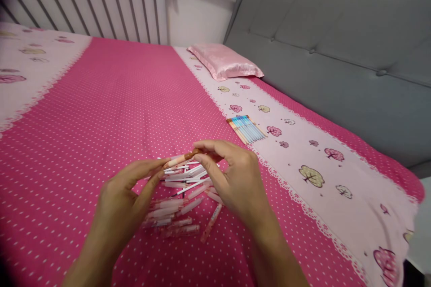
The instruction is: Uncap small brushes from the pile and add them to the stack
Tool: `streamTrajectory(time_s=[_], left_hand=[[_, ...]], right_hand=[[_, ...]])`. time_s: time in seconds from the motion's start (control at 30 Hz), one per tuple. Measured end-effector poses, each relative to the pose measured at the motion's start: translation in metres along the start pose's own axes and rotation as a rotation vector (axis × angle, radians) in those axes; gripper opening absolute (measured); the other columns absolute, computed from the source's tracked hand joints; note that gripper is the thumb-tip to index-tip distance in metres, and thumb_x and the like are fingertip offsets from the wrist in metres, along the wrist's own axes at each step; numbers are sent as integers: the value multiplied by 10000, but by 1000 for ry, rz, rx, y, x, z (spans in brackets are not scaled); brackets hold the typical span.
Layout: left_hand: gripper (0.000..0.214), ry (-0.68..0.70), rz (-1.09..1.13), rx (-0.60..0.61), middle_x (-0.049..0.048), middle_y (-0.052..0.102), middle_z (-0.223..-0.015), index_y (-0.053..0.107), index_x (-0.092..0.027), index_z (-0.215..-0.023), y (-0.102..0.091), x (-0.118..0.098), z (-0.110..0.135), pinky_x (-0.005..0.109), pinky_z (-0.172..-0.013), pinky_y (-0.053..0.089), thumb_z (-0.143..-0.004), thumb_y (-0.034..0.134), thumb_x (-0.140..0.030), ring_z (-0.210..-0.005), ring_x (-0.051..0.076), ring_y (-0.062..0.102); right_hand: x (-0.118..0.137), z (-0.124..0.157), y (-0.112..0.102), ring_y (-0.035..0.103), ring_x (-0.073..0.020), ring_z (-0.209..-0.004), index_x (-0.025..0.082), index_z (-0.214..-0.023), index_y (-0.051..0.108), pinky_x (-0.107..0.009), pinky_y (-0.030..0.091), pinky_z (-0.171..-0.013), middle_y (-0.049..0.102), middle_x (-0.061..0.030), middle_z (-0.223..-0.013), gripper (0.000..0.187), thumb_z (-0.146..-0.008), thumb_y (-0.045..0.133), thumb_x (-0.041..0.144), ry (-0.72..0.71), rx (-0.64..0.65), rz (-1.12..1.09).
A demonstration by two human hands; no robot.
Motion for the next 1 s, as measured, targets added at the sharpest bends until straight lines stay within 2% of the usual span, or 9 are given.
streamTrajectory(time_s=[0.4, 0.53, 0.63, 0.73, 0.83, 1.0], left_hand=[[208, -22, 59, 8, 11, 715, -968, 705, -229, -1000, 0, 2, 3, 251, -792, 500, -849, 564, -205, -882, 155, 650], [209, -91, 106, 39, 7, 715, -973, 704, -247, -1003, 4, 7, 3, 264, -786, 500, -849, 564, -233, -888, 166, 649], [212, -215, 165, 59, 12, 719, -938, 698, -247, -1010, 8, 18, 4, 277, -731, 507, -840, 581, -292, -847, 180, 654], [234, -365, 286, 67, 35, 720, -925, 687, -215, -997, 11, 28, 8, 286, -709, 514, -817, 610, -341, -845, 196, 657], [251, -474, 462, 44, 58, 709, -959, 663, -189, -985, 12, 32, 11, 300, -705, 521, -806, 623, -361, -842, 202, 659], [282, -541, 583, -23, 62, 694, -952, 628, -179, -964, 8, 35, 14, 301, -725, 514, -769, 669, -380, -860, 200, 657]], right_hand=[[-2, 2, 7, 657, -123, -713, 188, -889, 706, -234, 528, -666, 724, -1, -804, 107, -833, 649, 259, 45, 27, -66], [-5, 2, 5, 655, -135, -750, 198, -1037, 677, -257, 533, -693, 717, -15, -854, 234, -825, 661, 293, 71, 22, -70], [-9, 1, 5, 651, -147, -759, 194, -1152, 623, -284, 536, -709, 706, -28, -878, 363, -813, 672, 316, 100, 39, -73], [-11, 1, 14, 645, -154, -770, 185, -1119, 636, -297, 526, -705, 704, -39, -901, 320, -818, 660, 291, 105, 126, -25], [-15, 4, 36, 642, -156, -772, 189, -1036, 667, -293, 510, -685, 709, -32, -902, 230, -816, 651, 254, 139, 267, 17], [-19, 16, 79, 642, -125, -713, 186, -956, 671, -229, 490, -606, 707, -18, -882, 167, -809, 652, 262, 237, 512, -153]])
Point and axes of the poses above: each hand's wrist, its own z-axis away from the middle knuckle, its own y-axis out of the palm, x = y × z, the point moved 9 cm from there along -z, towards the middle knuckle
